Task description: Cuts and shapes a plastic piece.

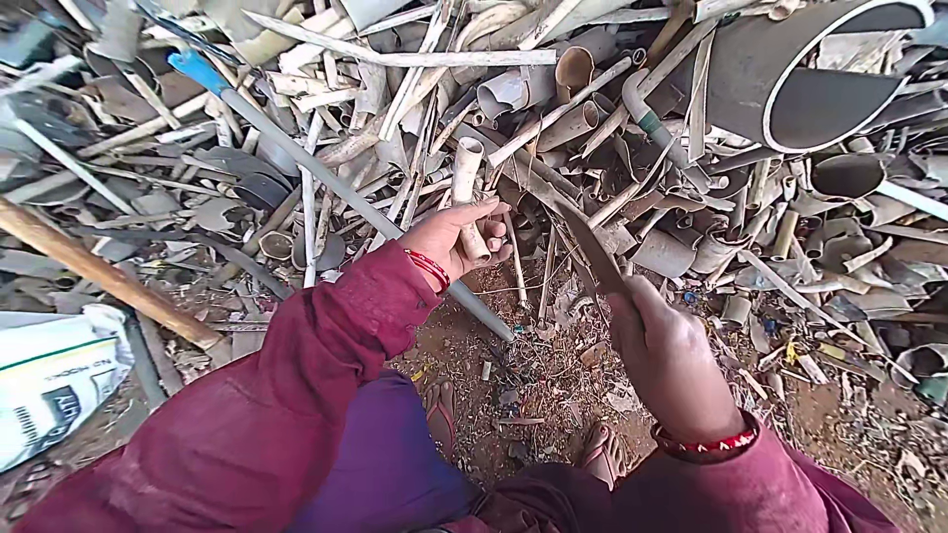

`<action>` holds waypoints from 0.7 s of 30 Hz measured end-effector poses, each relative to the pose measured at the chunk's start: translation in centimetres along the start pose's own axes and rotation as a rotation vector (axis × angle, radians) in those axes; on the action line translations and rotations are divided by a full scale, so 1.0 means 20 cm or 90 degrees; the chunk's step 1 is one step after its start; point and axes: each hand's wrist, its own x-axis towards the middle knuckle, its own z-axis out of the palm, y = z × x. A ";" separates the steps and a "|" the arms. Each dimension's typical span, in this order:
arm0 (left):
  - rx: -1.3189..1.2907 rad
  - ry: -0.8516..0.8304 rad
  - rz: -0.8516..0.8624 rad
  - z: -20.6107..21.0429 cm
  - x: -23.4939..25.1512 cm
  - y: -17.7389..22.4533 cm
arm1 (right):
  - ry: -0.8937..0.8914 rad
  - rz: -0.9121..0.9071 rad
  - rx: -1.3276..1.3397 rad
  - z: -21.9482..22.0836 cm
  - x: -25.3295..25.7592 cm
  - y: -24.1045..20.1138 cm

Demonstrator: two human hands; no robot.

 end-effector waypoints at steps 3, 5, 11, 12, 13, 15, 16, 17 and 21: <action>-0.113 0.040 -0.007 0.02 -0.01 0.00 | -0.115 -0.036 0.087 0.06 -0.06 -0.04; -0.137 0.040 0.003 0.03 -0.02 0.00 | -0.097 -0.059 0.059 0.10 -0.08 -0.08; -0.167 0.071 0.033 0.05 -0.01 -0.04 | -0.069 -0.086 0.031 0.16 -0.08 -0.12; -0.163 0.062 0.038 0.05 -0.01 -0.04 | -0.107 -0.061 0.084 0.16 -0.08 -0.12; -0.156 0.054 0.043 0.05 -0.02 -0.06 | -0.180 -0.011 0.193 0.15 -0.07 -0.12; -0.148 0.041 0.055 0.07 -0.03 -0.08 | -0.367 0.155 0.551 0.13 -0.03 -0.11; -0.139 0.040 0.071 0.08 -0.04 -0.09 | -0.432 0.215 0.696 0.13 -0.02 -0.11; -0.122 0.044 0.093 0.08 -0.04 -0.09 | -0.448 0.217 0.718 0.14 -0.02 -0.11; -0.020 0.096 0.145 0.06 -0.01 -0.17 | -0.267 0.028 -0.020 0.14 -0.04 -0.20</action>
